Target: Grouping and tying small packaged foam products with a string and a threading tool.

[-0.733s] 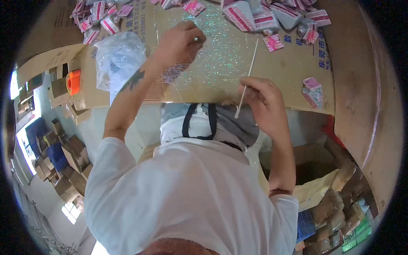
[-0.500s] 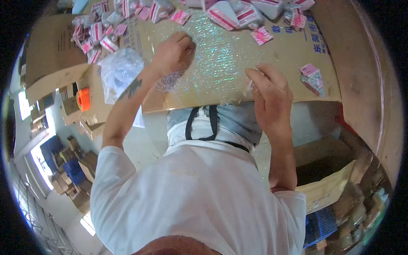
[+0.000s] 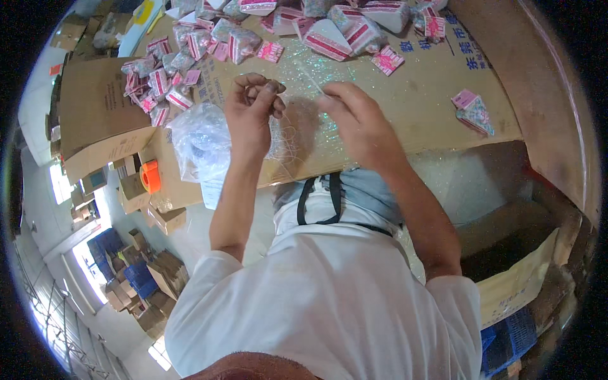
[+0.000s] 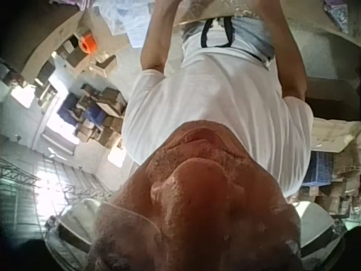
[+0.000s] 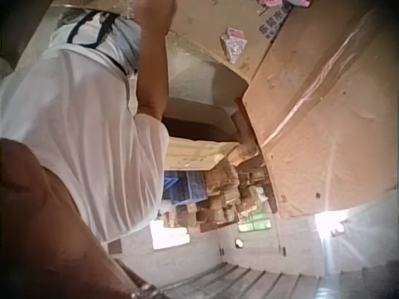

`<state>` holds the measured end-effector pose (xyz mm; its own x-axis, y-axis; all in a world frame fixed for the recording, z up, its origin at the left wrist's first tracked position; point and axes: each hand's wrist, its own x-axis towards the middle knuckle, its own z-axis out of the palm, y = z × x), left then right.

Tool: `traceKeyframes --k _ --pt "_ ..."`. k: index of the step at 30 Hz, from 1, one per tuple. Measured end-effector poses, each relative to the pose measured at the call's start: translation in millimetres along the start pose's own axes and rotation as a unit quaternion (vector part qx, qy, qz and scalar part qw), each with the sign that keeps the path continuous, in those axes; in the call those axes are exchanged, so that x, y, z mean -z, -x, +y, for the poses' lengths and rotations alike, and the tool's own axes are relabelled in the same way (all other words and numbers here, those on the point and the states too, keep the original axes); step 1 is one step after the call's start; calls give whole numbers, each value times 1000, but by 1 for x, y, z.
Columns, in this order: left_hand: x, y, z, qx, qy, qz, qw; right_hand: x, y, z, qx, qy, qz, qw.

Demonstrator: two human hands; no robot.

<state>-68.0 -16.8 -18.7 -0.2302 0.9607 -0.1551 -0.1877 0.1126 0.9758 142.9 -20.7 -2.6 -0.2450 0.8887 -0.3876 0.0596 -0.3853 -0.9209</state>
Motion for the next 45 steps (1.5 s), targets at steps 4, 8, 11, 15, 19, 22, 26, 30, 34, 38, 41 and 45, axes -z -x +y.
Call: traceKeyframes --k 4,8,11,15,19,22,26,30,34,38,41,45 --pt "-9 10 -2 -28 31 20 999 -10 -14 28 126 64 -19 990" --pt "-10 16 1 -35 -6 17 999 0 -9 30 105 70 -68 990" --pt "-5 18 -3 -66 0 -9 998 4 -13 14 87 127 -121 981" --pt "-3 19 1 -57 -9 -29 998 1 -22 7 113 126 -140 976" --pt "-3 22 8 -36 4 -47 998 -2 -21 0 254 228 -122 932" --pt "-1 25 9 -24 25 -55 998 -3 -22 -10 242 245 -139 928" --pt "1 26 10 6 101 -59 993 -1 -21 -15 198 210 -185 939" --pt "0 27 9 20 113 -70 991 -1 -21 -9 179 162 -191 952" --pt "3 28 10 41 218 -85 971 -2 -18 -17 85 62 -227 968" --pt "5 28 9 68 247 -99 961 -4 -19 -9 99 18 -230 968" --pt "6 31 9 41 181 -84 979 1 -10 -28 24 46 -221 974" --pt "7 30 17 22 8 -40 999 7 -13 -21 42 68 -233 969"
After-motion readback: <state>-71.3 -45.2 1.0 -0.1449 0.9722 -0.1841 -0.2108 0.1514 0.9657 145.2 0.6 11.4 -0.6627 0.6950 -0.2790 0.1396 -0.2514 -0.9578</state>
